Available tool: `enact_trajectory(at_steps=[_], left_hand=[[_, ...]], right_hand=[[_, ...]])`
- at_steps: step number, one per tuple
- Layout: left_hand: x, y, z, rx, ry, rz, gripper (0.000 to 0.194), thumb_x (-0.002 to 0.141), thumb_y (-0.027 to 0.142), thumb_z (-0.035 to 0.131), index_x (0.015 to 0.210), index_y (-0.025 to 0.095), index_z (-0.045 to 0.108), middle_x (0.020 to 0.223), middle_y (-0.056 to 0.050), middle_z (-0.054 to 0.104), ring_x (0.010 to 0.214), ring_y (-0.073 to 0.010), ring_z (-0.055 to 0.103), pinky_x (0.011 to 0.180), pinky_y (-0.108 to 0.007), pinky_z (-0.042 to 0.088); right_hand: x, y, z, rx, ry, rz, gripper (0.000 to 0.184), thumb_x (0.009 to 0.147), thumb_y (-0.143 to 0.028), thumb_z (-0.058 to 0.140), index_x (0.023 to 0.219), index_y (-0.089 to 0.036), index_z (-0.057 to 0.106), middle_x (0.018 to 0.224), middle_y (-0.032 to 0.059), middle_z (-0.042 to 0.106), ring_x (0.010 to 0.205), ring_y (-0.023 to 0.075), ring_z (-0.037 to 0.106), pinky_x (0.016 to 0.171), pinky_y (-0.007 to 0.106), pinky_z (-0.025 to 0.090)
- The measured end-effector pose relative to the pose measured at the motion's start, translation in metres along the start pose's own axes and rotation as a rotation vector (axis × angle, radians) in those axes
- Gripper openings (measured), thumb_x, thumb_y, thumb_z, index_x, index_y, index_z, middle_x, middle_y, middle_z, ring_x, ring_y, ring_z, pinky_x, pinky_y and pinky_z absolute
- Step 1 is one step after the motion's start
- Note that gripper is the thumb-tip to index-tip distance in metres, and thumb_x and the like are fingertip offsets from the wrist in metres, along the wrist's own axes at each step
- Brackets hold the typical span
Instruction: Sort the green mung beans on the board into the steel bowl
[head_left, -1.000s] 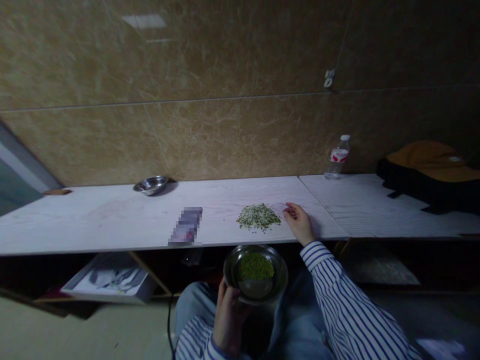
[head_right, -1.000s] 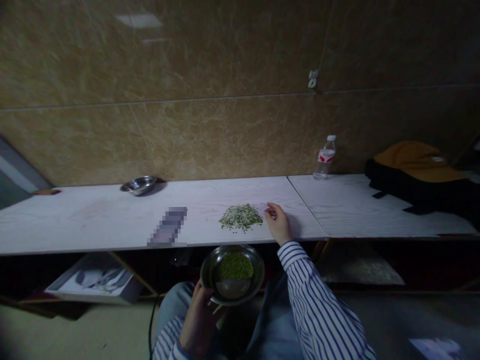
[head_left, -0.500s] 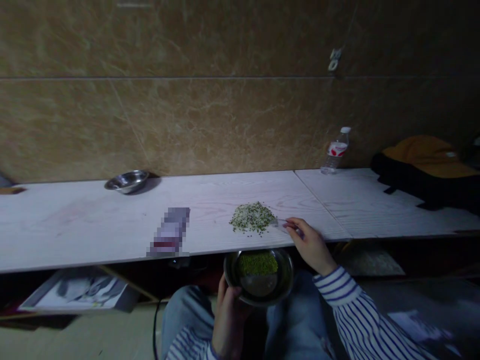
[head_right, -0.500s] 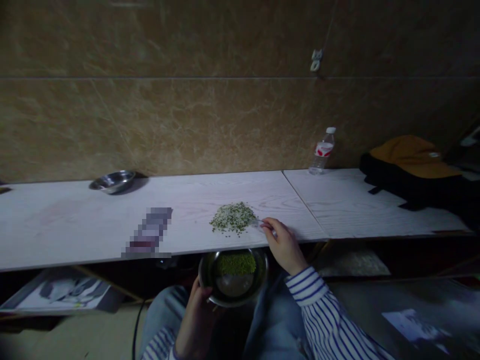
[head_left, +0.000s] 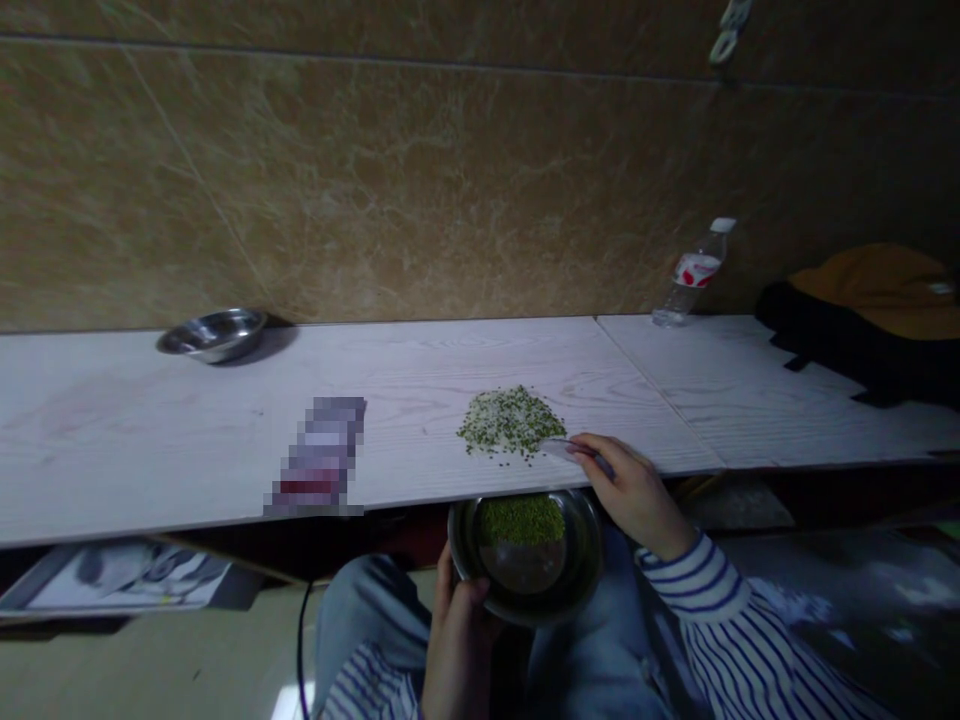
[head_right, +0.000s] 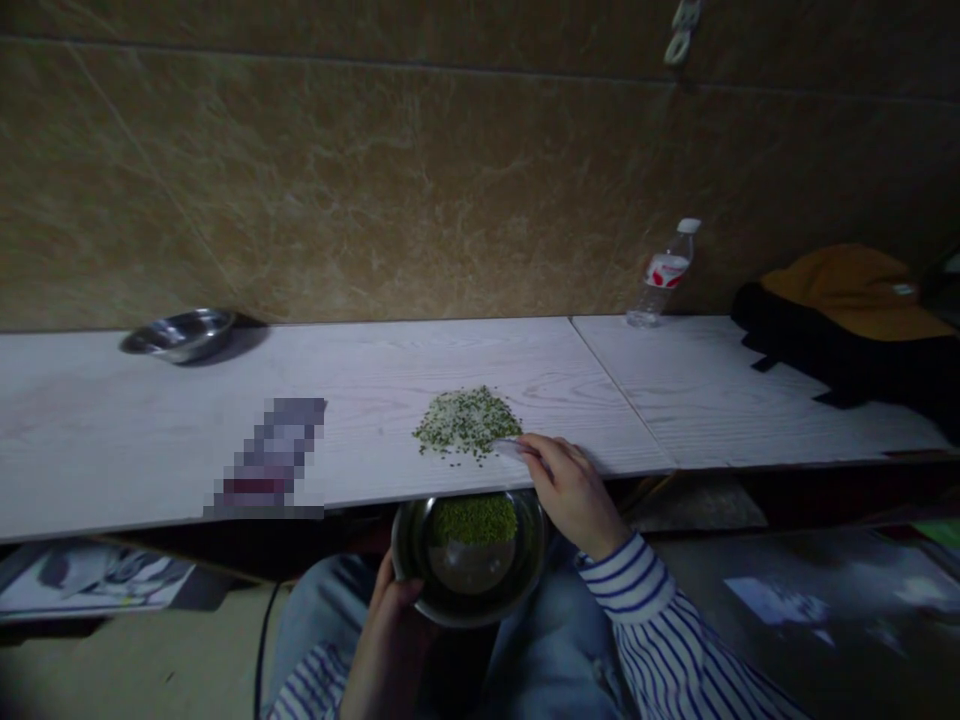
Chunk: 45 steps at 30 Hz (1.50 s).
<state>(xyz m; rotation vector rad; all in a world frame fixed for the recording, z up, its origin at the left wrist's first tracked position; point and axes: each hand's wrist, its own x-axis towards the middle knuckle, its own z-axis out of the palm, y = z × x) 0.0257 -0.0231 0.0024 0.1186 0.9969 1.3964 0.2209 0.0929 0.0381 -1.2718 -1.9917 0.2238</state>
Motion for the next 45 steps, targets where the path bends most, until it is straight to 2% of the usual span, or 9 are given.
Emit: enact_trajectory(at_steps=[11,19,27,45], left_hand=[[0.0,0.002,0.0,-0.019,-0.005,-0.001,0.073,0.075,0.02,0.058,0.144,0.029,0.036,0.139,-0.007,0.053,0.127,-0.03,0.046,0.09,-0.034,0.048],[-0.005,0.006,0.003,-0.027,0.026,0.008,0.072,0.074,0.018,0.059,0.142,0.029,0.04,0.136,-0.008,0.055,0.126,-0.0318,0.047,0.094,-0.041,0.046],[-0.002,0.004,0.0,-0.046,0.003,-0.008,0.075,0.075,0.018,0.059,0.145,0.03,0.034,0.137,-0.008,0.054,0.125,-0.0319,0.048,0.093,-0.041,0.047],[0.0,0.005,-0.003,-0.051,-0.023,0.006,0.074,0.077,0.018,0.056,0.145,0.032,0.032,0.141,-0.005,0.049,0.123,-0.029,0.048,0.089,-0.036,0.048]], right_hand=[[0.0,-0.005,0.004,0.006,-0.007,-0.017,0.021,0.092,-0.024,0.05,0.108,-0.02,0.063,0.102,0.0075,0.07,0.096,0.0204,0.065,0.088,0.037,0.052],[0.003,-0.005,0.004,0.016,-0.01,-0.026,0.021,0.092,-0.024,0.05,0.109,-0.021,0.062,0.102,0.0069,0.07,0.095,0.0196,0.064,0.088,0.036,0.052],[0.006,-0.007,0.008,0.037,-0.032,-0.038,0.021,0.092,-0.023,0.05,0.11,-0.021,0.061,0.103,0.0061,0.069,0.097,0.0195,0.063,0.089,0.037,0.051],[0.008,-0.01,0.013,0.059,-0.054,-0.058,0.021,0.092,-0.021,0.051,0.11,-0.022,0.061,0.102,0.005,0.069,0.096,0.0191,0.063,0.088,0.035,0.05]])
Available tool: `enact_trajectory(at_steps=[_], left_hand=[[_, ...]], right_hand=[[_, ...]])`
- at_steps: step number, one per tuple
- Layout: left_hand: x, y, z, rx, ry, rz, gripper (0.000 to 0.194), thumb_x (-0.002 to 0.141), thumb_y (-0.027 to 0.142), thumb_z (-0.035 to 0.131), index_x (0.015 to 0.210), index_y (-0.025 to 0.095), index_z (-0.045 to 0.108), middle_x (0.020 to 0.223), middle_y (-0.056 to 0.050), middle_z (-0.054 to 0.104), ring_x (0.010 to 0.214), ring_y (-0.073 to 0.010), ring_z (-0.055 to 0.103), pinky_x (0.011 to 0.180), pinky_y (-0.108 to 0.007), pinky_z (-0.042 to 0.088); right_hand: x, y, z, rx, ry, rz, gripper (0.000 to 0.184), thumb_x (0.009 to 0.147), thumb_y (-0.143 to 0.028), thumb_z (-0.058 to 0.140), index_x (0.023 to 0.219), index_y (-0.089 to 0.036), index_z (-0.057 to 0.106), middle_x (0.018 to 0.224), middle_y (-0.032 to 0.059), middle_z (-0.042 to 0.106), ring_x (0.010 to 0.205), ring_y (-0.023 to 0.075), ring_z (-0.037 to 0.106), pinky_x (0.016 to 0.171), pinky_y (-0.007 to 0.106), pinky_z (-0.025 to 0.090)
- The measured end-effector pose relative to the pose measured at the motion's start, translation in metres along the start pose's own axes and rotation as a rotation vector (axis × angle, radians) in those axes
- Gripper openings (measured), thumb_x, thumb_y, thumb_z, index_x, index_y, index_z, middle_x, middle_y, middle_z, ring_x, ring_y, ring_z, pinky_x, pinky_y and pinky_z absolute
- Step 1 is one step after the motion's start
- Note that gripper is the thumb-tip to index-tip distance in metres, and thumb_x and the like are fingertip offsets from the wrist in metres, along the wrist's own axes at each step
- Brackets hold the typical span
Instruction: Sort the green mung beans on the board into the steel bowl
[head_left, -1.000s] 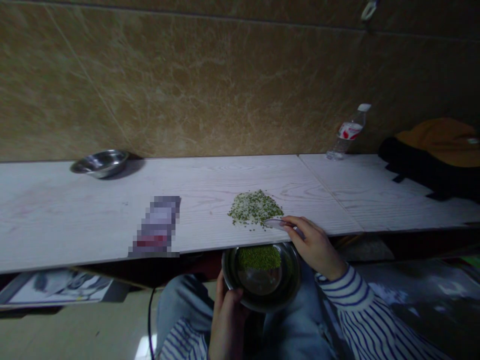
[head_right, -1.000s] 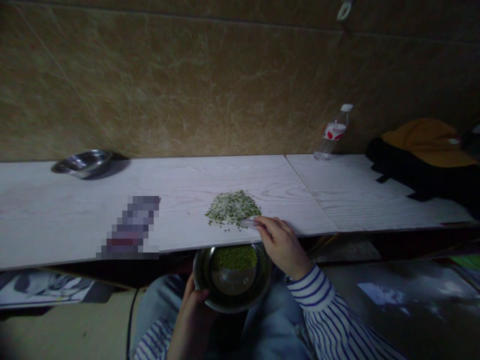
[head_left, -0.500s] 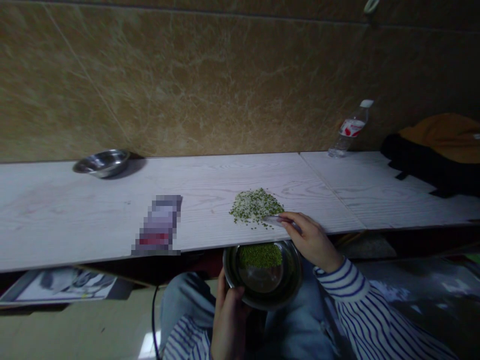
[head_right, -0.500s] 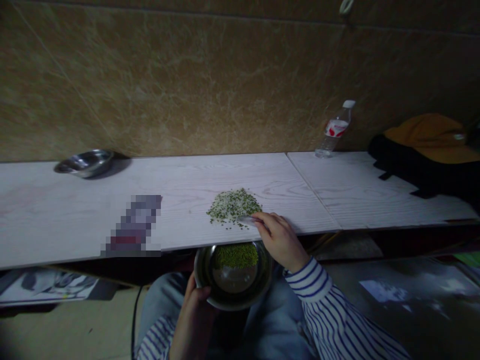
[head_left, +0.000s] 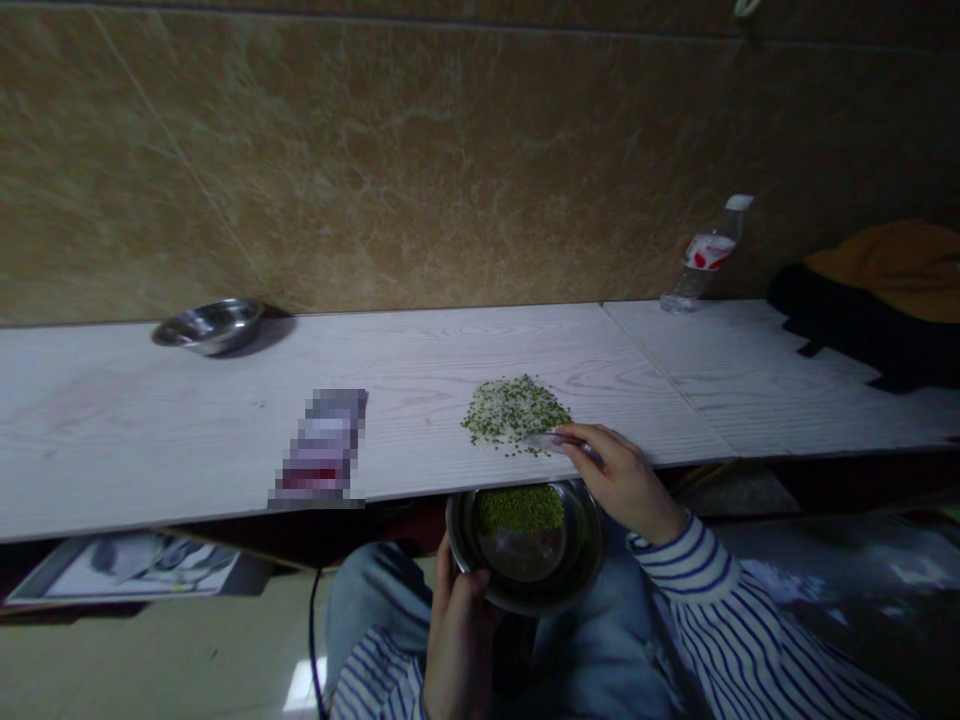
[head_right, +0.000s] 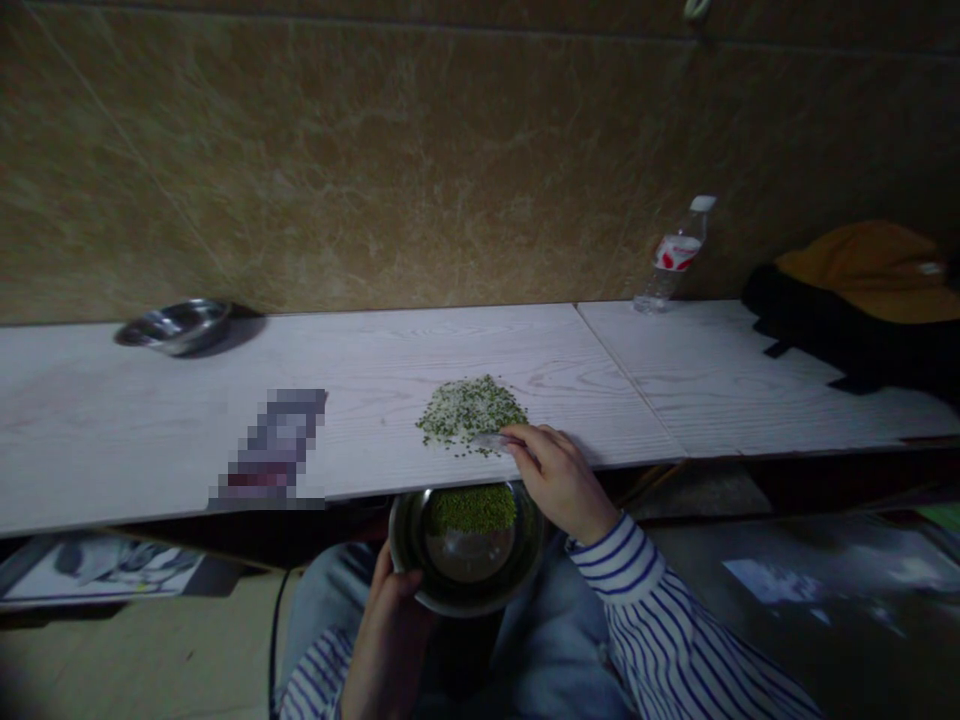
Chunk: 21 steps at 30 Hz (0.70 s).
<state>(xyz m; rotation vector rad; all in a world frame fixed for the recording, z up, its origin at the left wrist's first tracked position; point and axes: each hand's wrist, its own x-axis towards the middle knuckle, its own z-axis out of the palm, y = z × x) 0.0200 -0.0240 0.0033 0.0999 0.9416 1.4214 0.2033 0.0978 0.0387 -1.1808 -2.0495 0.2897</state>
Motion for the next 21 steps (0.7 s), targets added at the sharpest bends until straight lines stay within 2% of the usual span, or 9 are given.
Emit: enact_trajectory(at_steps=[11,21], left_hand=[[0.0,0.0018,-0.0028,0.014,-0.004,0.004,0.075,0.078,0.02,0.056,0.146,0.032,0.03,0.143,-0.006,0.048,0.128,-0.0309,0.044,0.091,-0.037,0.048],[-0.0013,0.0017,-0.0005,0.038,0.016,-0.004,0.07,0.076,0.021,0.058,0.143,0.029,0.037,0.138,-0.008,0.053,0.126,-0.0306,0.046,0.088,-0.036,0.049]], right_hand=[[0.0067,-0.0056,0.0042,0.01,-0.016,-0.011,0.02,0.092,-0.023,0.051,0.109,-0.023,0.061,0.099,0.0044,0.069,0.093,0.0184,0.064,0.085,0.035,0.051],[0.003,-0.0034,0.0019,0.0,-0.007,-0.017,0.021,0.091,-0.023,0.05,0.108,-0.024,0.062,0.099,0.0051,0.07,0.093,0.02,0.065,0.085,0.037,0.052]])
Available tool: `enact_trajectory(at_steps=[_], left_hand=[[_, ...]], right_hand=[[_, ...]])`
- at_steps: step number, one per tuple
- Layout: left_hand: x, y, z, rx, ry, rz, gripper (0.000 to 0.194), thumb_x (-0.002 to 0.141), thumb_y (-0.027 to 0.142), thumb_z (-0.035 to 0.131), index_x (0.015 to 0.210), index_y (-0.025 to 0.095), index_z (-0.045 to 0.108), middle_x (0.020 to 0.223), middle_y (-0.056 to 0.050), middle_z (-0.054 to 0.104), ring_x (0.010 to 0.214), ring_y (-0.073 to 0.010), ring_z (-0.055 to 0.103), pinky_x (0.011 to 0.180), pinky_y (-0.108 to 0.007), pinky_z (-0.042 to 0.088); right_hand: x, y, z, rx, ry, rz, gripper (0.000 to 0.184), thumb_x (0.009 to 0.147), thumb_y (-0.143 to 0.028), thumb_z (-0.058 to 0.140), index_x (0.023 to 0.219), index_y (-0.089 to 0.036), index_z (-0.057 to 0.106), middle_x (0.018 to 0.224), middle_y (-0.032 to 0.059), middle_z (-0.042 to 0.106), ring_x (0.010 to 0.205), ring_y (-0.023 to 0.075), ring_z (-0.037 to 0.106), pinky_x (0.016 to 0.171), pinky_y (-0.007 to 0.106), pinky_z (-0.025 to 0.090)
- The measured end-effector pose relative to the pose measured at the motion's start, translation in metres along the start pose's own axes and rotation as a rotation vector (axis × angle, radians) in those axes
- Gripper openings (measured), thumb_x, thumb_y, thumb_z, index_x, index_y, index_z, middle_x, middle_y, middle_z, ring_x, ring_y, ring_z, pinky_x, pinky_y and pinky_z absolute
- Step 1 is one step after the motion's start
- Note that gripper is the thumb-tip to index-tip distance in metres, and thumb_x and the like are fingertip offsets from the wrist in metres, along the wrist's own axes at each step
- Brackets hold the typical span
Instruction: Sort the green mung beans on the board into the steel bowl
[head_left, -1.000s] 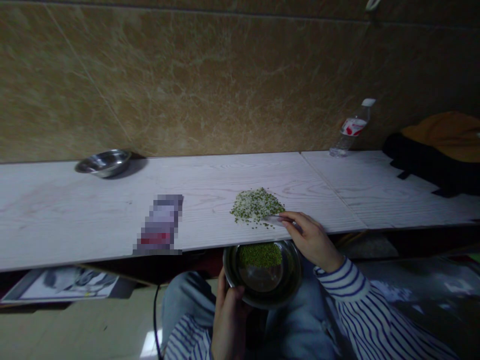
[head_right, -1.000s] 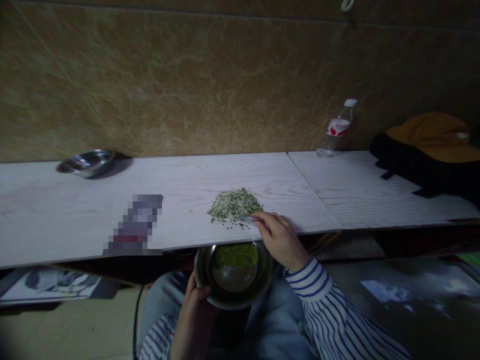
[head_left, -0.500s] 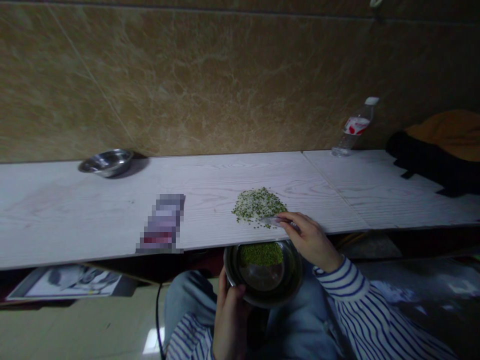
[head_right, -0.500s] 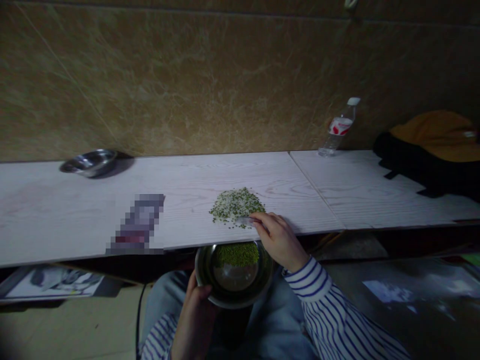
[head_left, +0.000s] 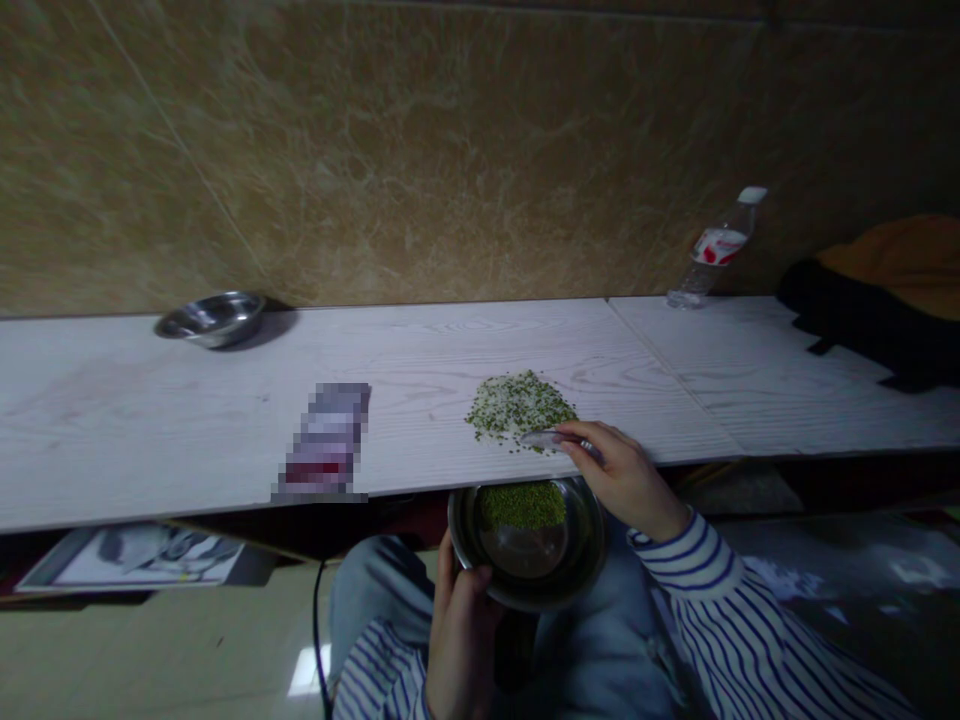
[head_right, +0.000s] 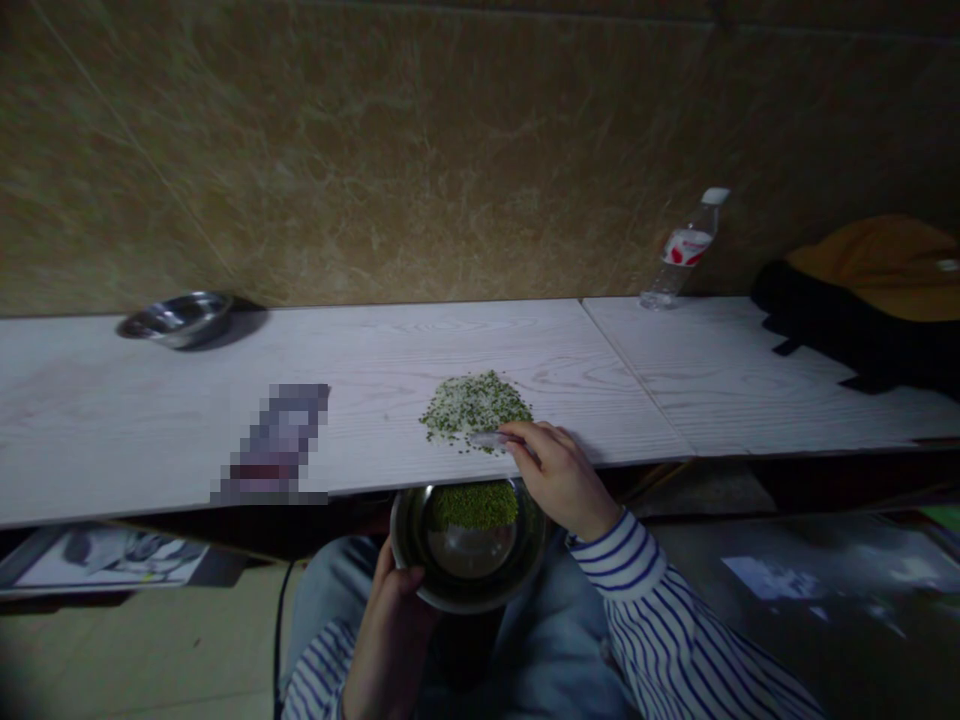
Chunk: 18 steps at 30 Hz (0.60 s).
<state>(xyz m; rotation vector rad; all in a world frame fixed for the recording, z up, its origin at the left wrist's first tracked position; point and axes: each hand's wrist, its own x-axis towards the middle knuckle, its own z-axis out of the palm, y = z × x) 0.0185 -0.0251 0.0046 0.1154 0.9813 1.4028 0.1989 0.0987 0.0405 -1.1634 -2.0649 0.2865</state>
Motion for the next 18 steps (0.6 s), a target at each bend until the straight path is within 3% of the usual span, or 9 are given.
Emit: enact_trajectory(at_steps=[18], left_hand=[[0.0008,-0.0011,-0.0024,-0.009,-0.003,0.009,0.068,0.078,0.02,0.057,0.142,0.032,0.039,0.136,-0.005,0.055,0.121,-0.0272,0.05,0.091,-0.035,0.047]], right_hand=[[0.0057,-0.0001,-0.002,-0.008,-0.02,0.017,0.022,0.091,-0.023,0.049,0.107,-0.023,0.063,0.099,0.0052,0.071,0.093,0.0199,0.065,0.085,0.038,0.052]])
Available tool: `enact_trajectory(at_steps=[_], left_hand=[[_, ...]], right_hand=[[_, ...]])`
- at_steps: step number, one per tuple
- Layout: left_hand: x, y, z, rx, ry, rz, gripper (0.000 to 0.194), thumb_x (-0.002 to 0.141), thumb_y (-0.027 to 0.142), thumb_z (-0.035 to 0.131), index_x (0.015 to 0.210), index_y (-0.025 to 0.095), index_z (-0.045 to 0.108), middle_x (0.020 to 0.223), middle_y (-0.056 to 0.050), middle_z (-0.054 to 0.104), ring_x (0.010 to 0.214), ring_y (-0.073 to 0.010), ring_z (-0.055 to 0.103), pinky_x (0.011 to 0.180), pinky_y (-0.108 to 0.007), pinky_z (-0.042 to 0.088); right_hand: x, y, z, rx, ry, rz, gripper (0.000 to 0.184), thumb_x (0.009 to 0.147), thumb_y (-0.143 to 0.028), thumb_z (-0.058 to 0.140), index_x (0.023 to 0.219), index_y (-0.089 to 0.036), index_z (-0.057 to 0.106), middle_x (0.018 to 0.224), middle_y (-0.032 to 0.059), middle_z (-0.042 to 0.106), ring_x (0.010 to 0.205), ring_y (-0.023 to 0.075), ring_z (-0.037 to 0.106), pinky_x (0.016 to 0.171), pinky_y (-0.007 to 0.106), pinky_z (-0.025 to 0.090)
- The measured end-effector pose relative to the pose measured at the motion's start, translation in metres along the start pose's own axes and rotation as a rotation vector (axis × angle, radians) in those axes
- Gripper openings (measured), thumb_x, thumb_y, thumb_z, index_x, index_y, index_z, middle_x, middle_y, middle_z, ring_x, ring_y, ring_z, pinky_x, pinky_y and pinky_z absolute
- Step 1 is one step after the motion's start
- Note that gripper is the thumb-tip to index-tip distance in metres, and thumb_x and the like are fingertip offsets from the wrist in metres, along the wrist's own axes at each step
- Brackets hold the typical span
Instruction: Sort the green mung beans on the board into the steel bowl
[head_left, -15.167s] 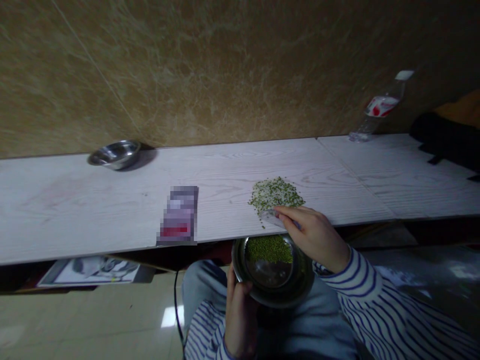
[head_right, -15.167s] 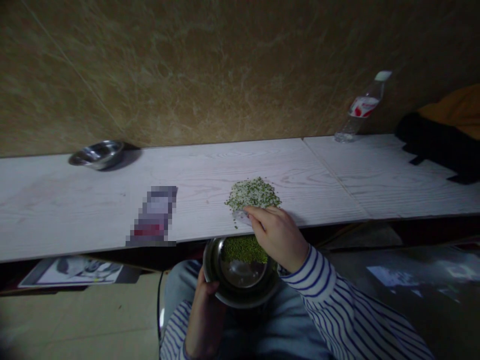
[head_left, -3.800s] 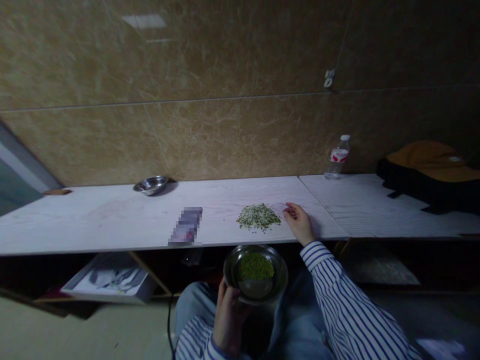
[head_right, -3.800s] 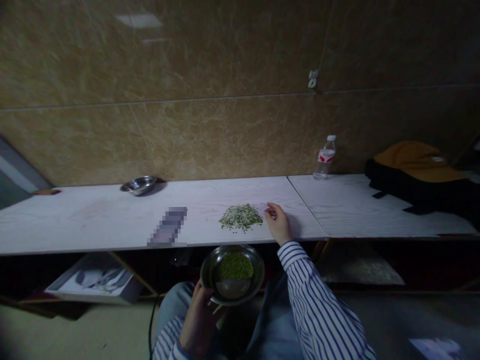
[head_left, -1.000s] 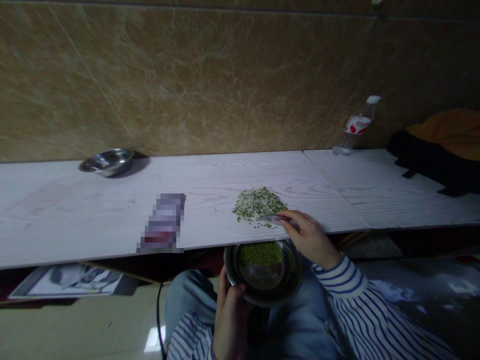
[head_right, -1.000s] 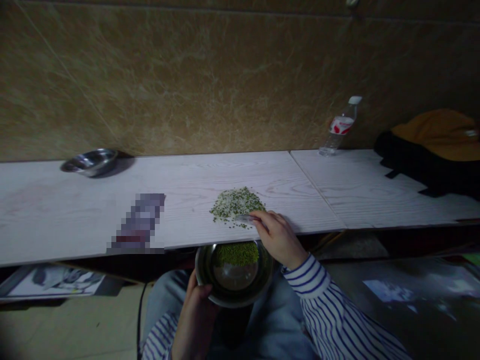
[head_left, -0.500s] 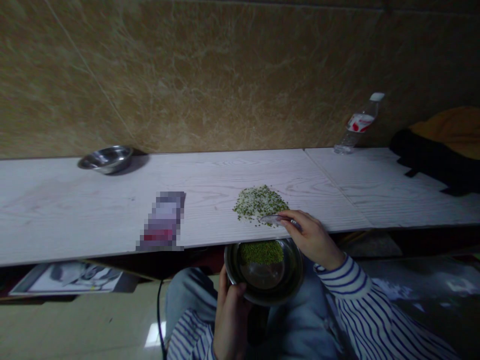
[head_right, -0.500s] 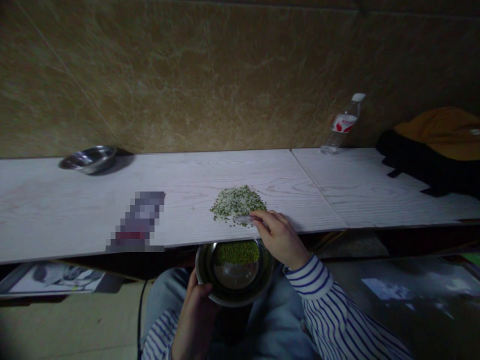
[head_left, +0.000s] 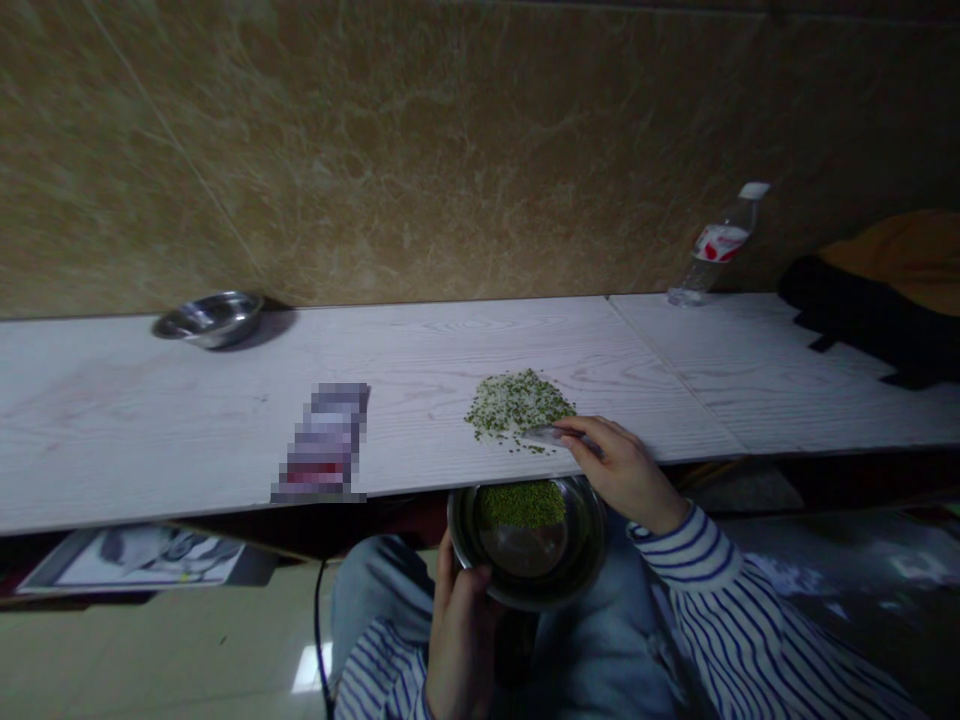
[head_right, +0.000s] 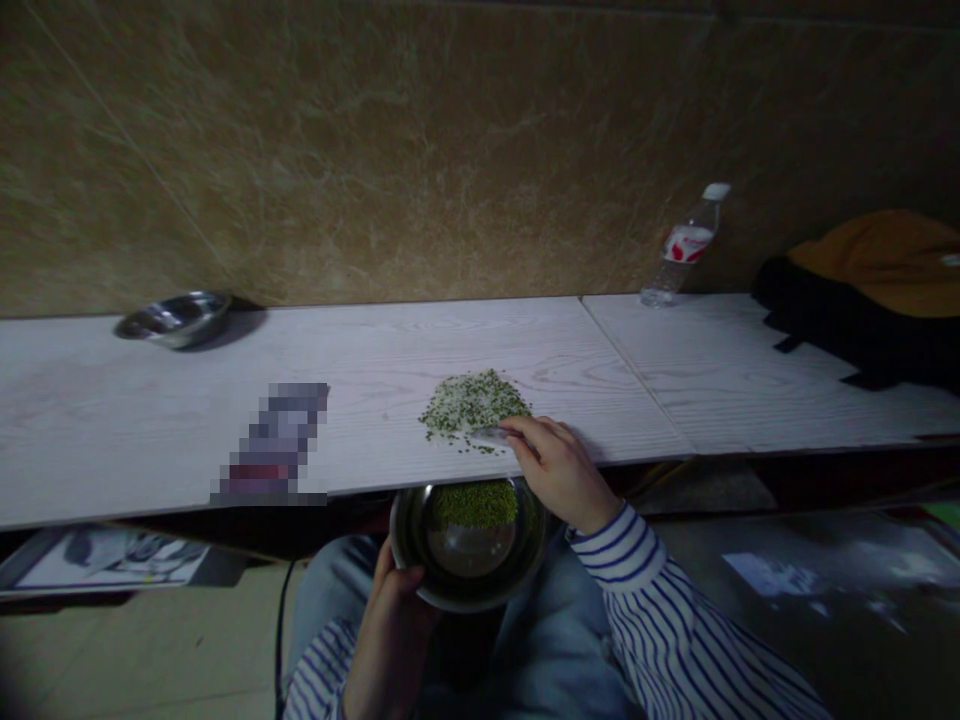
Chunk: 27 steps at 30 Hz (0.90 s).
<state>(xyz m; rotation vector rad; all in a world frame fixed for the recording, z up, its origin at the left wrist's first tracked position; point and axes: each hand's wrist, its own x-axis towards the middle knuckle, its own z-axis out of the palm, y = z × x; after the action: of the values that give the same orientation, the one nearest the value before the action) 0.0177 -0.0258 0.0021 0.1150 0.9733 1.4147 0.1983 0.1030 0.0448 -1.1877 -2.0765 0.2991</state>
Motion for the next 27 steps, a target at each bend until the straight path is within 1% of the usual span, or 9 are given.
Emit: enact_trajectory(at_steps=[6,11,14,20,27], left_hand=[[0.001,0.0,-0.001,-0.007,-0.001,0.007,0.069,0.078,0.02,0.057,0.143,0.034,0.037,0.136,-0.005,0.056,0.121,-0.0273,0.052,0.09,-0.036,0.048],[0.001,0.0,0.001,0.008,-0.002,0.007,0.069,0.076,0.021,0.059,0.142,0.033,0.04,0.134,-0.006,0.057,0.122,-0.0292,0.051,0.09,-0.038,0.048],[0.0,0.0,0.002,0.009,-0.01,0.005,0.069,0.077,0.021,0.06,0.142,0.031,0.04,0.134,-0.007,0.057,0.123,-0.0294,0.05,0.092,-0.038,0.047],[0.001,-0.001,-0.001,-0.018,0.001,0.012,0.07,0.077,0.02,0.057,0.143,0.032,0.037,0.135,-0.007,0.057,0.126,-0.0306,0.048,0.094,-0.04,0.046],[-0.001,0.002,0.002,-0.026,-0.002,0.0,0.073,0.077,0.018,0.057,0.145,0.031,0.033,0.134,-0.007,0.056,0.122,-0.0291,0.05,0.093,-0.039,0.046]], right_hand=[[-0.005,0.005,-0.001,0.016,0.033,0.031,0.023,0.091,-0.025,0.048,0.109,-0.024,0.063,0.102,0.0057,0.071,0.095,0.0206,0.065,0.085,0.037,0.053],[-0.011,-0.003,0.002,0.012,0.027,0.01,0.021,0.092,-0.023,0.049,0.108,-0.024,0.063,0.102,0.0054,0.07,0.097,0.02,0.065,0.088,0.037,0.052],[-0.009,-0.007,0.004,0.009,0.032,0.008,0.021,0.092,-0.023,0.049,0.109,-0.024,0.062,0.103,0.0053,0.07,0.097,0.0198,0.064,0.089,0.037,0.051],[0.0,-0.009,0.007,0.021,0.031,0.009,0.022,0.091,-0.023,0.049,0.109,-0.023,0.062,0.102,0.0054,0.071,0.095,0.0199,0.066,0.087,0.037,0.053],[0.0,-0.008,0.007,0.02,0.024,0.0,0.022,0.091,-0.024,0.049,0.109,-0.024,0.062,0.101,0.0051,0.071,0.094,0.0196,0.065,0.087,0.036,0.053]])
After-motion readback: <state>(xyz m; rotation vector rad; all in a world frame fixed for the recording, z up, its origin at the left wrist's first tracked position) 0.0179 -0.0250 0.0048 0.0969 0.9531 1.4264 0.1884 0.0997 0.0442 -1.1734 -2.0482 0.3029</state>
